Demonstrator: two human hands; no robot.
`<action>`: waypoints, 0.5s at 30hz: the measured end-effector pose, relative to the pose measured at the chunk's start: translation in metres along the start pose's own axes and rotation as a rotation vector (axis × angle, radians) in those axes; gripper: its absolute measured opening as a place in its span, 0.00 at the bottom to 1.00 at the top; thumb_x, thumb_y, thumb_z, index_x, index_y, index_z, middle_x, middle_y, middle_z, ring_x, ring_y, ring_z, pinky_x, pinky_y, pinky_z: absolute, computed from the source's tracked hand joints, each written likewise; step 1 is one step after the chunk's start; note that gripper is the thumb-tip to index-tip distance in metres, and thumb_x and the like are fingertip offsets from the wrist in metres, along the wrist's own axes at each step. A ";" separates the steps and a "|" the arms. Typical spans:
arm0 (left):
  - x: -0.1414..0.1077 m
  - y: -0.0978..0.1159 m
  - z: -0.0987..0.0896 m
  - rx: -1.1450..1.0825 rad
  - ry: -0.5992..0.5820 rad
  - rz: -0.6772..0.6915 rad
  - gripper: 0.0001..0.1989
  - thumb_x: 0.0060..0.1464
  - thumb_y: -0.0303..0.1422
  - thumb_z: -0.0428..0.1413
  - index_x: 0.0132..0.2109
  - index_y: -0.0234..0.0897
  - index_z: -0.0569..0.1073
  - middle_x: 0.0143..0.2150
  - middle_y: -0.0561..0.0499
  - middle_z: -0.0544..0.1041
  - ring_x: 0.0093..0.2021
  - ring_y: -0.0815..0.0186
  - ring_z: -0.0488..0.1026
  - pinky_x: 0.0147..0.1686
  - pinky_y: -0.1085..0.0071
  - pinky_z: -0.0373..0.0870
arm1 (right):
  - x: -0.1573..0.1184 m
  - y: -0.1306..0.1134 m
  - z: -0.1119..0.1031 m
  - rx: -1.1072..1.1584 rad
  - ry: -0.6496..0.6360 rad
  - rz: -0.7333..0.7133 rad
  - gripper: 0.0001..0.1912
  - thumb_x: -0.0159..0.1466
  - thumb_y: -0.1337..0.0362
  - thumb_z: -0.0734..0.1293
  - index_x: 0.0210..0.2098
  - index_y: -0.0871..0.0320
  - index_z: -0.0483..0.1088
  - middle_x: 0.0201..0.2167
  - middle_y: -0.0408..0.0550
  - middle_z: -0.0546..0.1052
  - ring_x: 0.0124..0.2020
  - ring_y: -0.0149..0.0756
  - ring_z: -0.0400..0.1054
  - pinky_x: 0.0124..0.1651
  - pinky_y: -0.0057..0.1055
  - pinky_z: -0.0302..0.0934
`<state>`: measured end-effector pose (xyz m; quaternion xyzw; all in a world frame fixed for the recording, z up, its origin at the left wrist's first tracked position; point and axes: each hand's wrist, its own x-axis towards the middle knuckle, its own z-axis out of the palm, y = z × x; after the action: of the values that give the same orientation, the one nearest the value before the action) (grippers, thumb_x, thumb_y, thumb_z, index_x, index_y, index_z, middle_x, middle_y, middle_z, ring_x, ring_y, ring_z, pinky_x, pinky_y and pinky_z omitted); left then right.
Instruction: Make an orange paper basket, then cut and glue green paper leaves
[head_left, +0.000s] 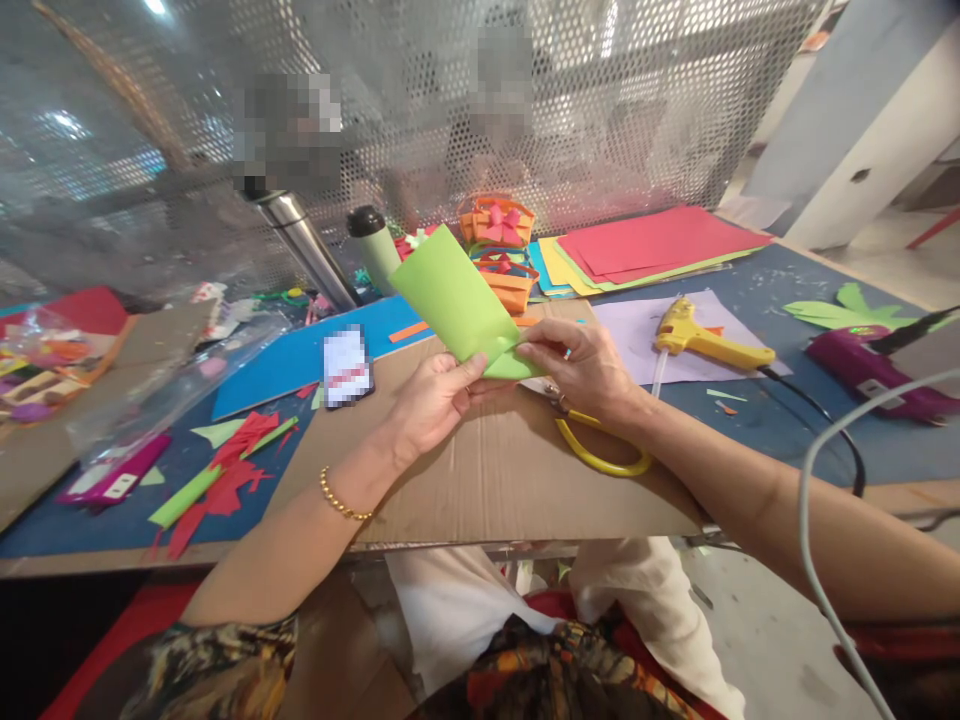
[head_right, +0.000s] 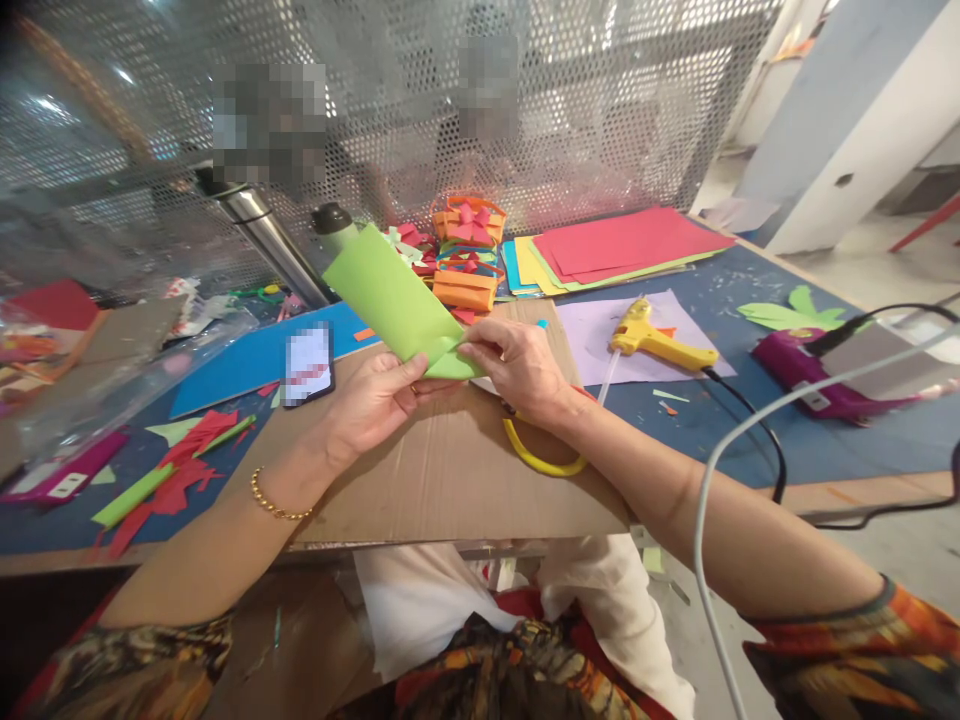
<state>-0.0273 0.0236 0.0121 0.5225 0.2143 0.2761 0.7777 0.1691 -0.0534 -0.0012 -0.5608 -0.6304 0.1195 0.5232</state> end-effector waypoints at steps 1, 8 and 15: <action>0.000 0.001 0.000 0.008 -0.003 -0.002 0.22 0.50 0.43 0.77 0.45 0.31 0.87 0.47 0.36 0.89 0.56 0.44 0.85 0.62 0.49 0.80 | 0.000 0.000 0.000 -0.002 0.005 0.003 0.10 0.66 0.57 0.67 0.32 0.55 0.76 0.28 0.45 0.77 0.30 0.36 0.64 0.35 0.33 0.56; -0.002 -0.002 0.007 0.132 0.109 0.090 0.27 0.37 0.41 0.82 0.42 0.31 0.87 0.44 0.38 0.89 0.55 0.45 0.85 0.57 0.54 0.83 | -0.003 -0.009 0.003 -0.037 -0.001 0.021 0.09 0.67 0.61 0.67 0.31 0.55 0.74 0.28 0.45 0.77 0.29 0.35 0.65 0.36 0.33 0.57; -0.001 -0.003 0.008 0.141 0.160 0.122 0.24 0.38 0.41 0.81 0.40 0.33 0.87 0.41 0.41 0.89 0.51 0.46 0.87 0.54 0.53 0.85 | -0.002 -0.011 0.006 0.005 0.037 0.093 0.09 0.66 0.62 0.71 0.30 0.55 0.70 0.25 0.41 0.75 0.27 0.31 0.64 0.34 0.31 0.56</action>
<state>-0.0228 0.0163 0.0126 0.5644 0.2625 0.3480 0.7010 0.1576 -0.0561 0.0036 -0.5905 -0.5935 0.1349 0.5300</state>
